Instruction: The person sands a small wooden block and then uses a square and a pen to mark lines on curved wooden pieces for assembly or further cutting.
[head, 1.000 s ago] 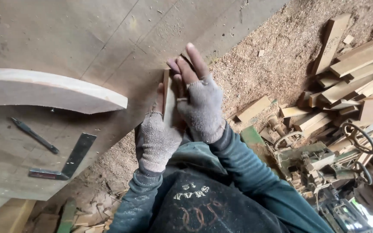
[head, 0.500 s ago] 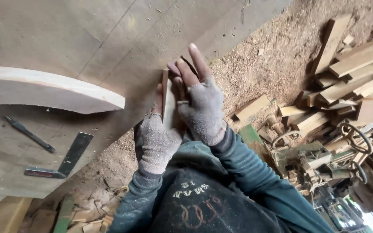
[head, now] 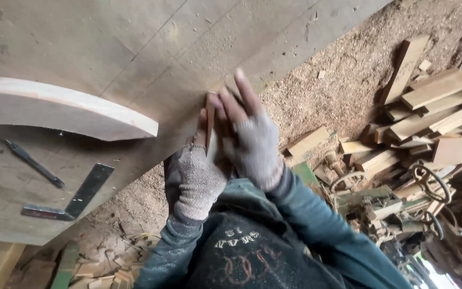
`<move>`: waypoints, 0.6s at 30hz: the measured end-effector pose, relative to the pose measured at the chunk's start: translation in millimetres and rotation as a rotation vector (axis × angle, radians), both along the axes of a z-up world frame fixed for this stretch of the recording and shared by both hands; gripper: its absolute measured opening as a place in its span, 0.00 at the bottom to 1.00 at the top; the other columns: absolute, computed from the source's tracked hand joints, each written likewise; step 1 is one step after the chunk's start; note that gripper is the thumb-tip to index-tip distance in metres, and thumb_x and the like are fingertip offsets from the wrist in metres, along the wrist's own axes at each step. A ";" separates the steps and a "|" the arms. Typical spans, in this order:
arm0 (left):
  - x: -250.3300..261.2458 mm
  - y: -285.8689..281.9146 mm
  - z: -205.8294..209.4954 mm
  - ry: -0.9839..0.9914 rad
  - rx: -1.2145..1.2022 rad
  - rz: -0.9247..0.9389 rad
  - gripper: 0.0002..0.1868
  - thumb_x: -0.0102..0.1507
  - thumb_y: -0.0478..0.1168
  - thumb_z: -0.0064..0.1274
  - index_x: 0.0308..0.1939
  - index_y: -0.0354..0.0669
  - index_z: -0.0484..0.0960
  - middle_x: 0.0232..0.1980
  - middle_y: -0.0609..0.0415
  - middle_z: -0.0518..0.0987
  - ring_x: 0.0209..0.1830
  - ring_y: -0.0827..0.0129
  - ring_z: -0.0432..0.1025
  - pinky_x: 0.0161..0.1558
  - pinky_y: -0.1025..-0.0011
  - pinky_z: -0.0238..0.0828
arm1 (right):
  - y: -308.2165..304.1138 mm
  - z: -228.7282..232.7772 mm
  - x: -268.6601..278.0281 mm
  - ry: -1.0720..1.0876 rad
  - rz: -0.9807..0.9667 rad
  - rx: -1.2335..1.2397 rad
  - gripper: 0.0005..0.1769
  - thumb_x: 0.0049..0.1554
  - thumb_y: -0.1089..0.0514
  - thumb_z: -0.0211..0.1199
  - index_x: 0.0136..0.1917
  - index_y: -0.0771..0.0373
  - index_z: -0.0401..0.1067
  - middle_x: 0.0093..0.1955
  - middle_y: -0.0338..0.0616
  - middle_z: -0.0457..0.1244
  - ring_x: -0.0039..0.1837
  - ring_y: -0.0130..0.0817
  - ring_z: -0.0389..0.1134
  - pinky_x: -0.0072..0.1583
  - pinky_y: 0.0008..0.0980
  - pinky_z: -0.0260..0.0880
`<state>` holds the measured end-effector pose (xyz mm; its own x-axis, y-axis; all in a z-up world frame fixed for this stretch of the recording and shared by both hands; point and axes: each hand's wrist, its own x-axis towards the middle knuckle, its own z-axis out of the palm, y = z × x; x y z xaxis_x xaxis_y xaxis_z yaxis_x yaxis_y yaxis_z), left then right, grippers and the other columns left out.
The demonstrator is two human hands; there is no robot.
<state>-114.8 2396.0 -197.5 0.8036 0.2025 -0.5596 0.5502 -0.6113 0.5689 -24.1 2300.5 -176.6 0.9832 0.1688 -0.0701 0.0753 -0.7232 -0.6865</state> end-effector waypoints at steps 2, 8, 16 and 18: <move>-0.1 4.4 0.1 -0.016 0.033 -0.106 0.53 0.51 0.48 0.66 0.79 0.60 0.59 0.56 0.40 0.76 0.58 0.40 0.73 0.57 0.51 0.76 | 2.6 8.4 -0.1 0.022 -0.011 0.035 0.19 0.61 0.66 0.65 0.66 0.65 0.74 0.74 0.59 0.60 0.67 0.60 0.71 0.60 0.46 0.80; 4.5 12.7 -0.9 -0.088 0.270 -0.582 0.45 0.65 0.48 0.46 0.81 0.37 0.45 0.79 0.39 0.53 0.81 0.52 0.51 0.61 0.64 0.70 | -3.1 5.3 -2.9 0.168 0.101 -0.104 0.22 0.64 0.61 0.65 0.71 0.60 0.71 0.79 0.52 0.54 0.59 0.54 0.75 0.54 0.42 0.81; 5.6 17.4 6.2 -0.188 0.190 -0.592 0.46 0.65 0.51 0.52 0.80 0.33 0.49 0.79 0.27 0.59 0.66 0.43 0.73 0.59 0.57 0.74 | -5.2 19.6 -0.2 0.316 0.178 -0.212 0.25 0.64 0.61 0.63 0.74 0.51 0.69 0.83 0.50 0.50 0.58 0.53 0.77 0.46 0.41 0.81; 18.9 16.1 11.6 -0.180 0.321 -0.679 0.40 0.65 0.44 0.48 0.77 0.28 0.55 0.78 0.32 0.62 0.77 0.52 0.65 0.51 0.65 0.72 | 2.9 15.4 15.4 0.253 0.183 -0.115 0.21 0.70 0.61 0.57 0.76 0.60 0.65 0.82 0.56 0.51 0.74 0.53 0.70 0.61 0.42 0.81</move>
<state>-95.9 2412.1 -185.9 0.8827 -0.2370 -0.4058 -0.0884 -0.9318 0.3521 -8.8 2303.4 -161.2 0.8863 0.3177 -0.3369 0.0487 -0.7874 -0.6146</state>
